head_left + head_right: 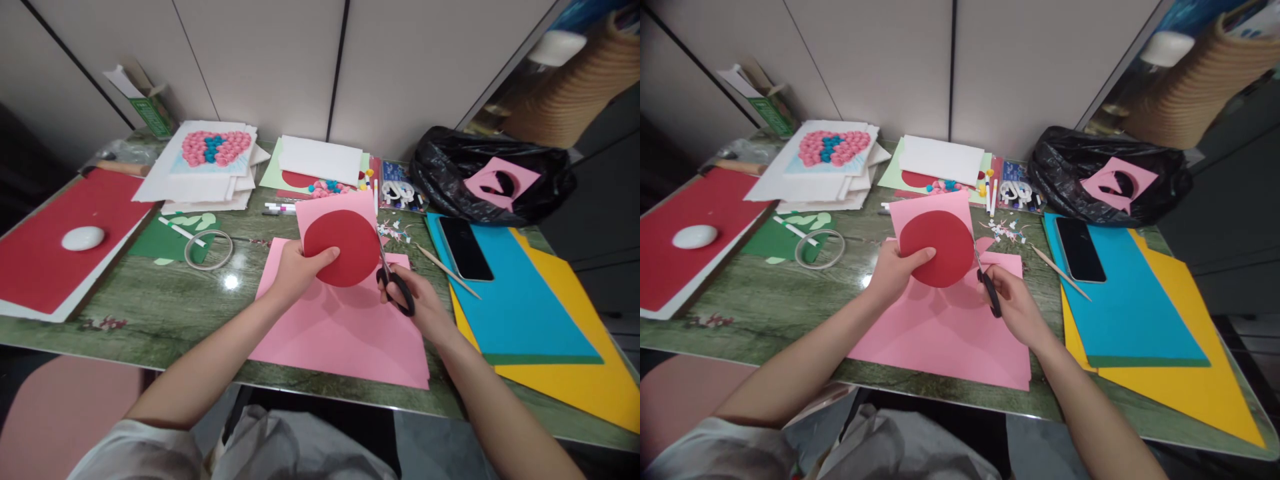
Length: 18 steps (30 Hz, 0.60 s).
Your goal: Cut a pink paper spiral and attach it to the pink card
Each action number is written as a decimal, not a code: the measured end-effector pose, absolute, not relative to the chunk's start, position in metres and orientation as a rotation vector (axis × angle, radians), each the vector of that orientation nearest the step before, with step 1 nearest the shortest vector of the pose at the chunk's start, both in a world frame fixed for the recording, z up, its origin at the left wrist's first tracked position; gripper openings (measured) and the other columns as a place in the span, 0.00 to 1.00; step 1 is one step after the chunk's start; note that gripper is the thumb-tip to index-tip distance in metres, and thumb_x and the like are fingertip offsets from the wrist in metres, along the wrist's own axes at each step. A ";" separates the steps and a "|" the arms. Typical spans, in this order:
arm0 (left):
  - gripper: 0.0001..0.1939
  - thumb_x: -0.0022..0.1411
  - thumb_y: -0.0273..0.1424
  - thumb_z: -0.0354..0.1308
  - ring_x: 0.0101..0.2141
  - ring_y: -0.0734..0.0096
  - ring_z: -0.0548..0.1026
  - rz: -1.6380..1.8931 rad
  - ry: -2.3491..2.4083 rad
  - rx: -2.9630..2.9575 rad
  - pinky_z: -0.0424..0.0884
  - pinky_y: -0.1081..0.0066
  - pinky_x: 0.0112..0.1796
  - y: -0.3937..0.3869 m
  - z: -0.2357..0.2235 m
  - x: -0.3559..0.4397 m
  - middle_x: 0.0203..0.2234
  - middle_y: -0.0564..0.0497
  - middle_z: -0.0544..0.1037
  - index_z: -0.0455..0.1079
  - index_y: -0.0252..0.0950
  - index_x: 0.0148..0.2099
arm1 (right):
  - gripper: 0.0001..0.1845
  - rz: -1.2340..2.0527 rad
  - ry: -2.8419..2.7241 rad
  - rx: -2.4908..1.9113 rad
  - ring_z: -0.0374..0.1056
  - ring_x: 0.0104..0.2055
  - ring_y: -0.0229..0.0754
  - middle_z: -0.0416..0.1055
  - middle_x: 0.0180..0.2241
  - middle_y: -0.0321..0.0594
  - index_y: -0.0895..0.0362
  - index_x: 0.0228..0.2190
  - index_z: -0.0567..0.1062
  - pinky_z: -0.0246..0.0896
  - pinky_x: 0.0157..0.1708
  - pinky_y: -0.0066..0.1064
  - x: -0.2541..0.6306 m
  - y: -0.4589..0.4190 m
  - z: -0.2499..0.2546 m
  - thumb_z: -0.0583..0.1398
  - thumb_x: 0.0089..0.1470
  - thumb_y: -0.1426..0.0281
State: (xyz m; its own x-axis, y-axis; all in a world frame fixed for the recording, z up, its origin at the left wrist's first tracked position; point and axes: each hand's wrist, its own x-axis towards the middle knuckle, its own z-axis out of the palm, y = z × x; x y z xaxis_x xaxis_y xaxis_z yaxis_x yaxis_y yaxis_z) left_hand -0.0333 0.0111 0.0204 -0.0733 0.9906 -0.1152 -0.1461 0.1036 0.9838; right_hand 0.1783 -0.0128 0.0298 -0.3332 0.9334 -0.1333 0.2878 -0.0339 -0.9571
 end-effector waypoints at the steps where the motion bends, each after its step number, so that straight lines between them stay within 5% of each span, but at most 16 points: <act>1: 0.12 0.45 0.37 0.66 0.34 0.59 0.77 1.233 1.206 0.984 0.73 0.67 0.31 0.011 0.021 -0.034 0.30 0.46 0.80 0.76 0.33 0.30 | 0.20 1.394 -1.657 -1.295 0.55 0.25 0.36 0.61 0.24 0.36 0.56 0.27 0.64 0.49 0.21 0.27 0.179 -0.013 0.030 0.56 0.52 0.51; 18: 0.13 0.44 0.37 0.67 0.34 0.58 0.77 1.258 1.224 0.986 0.73 0.66 0.32 0.013 0.022 -0.034 0.31 0.46 0.80 0.75 0.33 0.30 | 0.18 1.355 -1.670 -1.302 0.56 0.28 0.37 0.61 0.26 0.37 0.56 0.24 0.62 0.47 0.23 0.28 0.180 -0.012 0.029 0.57 0.53 0.55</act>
State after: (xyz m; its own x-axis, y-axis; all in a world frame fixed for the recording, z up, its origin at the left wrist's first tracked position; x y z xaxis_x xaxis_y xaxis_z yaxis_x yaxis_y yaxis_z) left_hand -0.0342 0.0130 0.0223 -0.0858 0.9900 -0.1122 -0.1397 0.0995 0.9852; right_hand 0.1802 -0.0118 0.0286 -0.3239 0.9391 -0.1148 0.3057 -0.0109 -0.9521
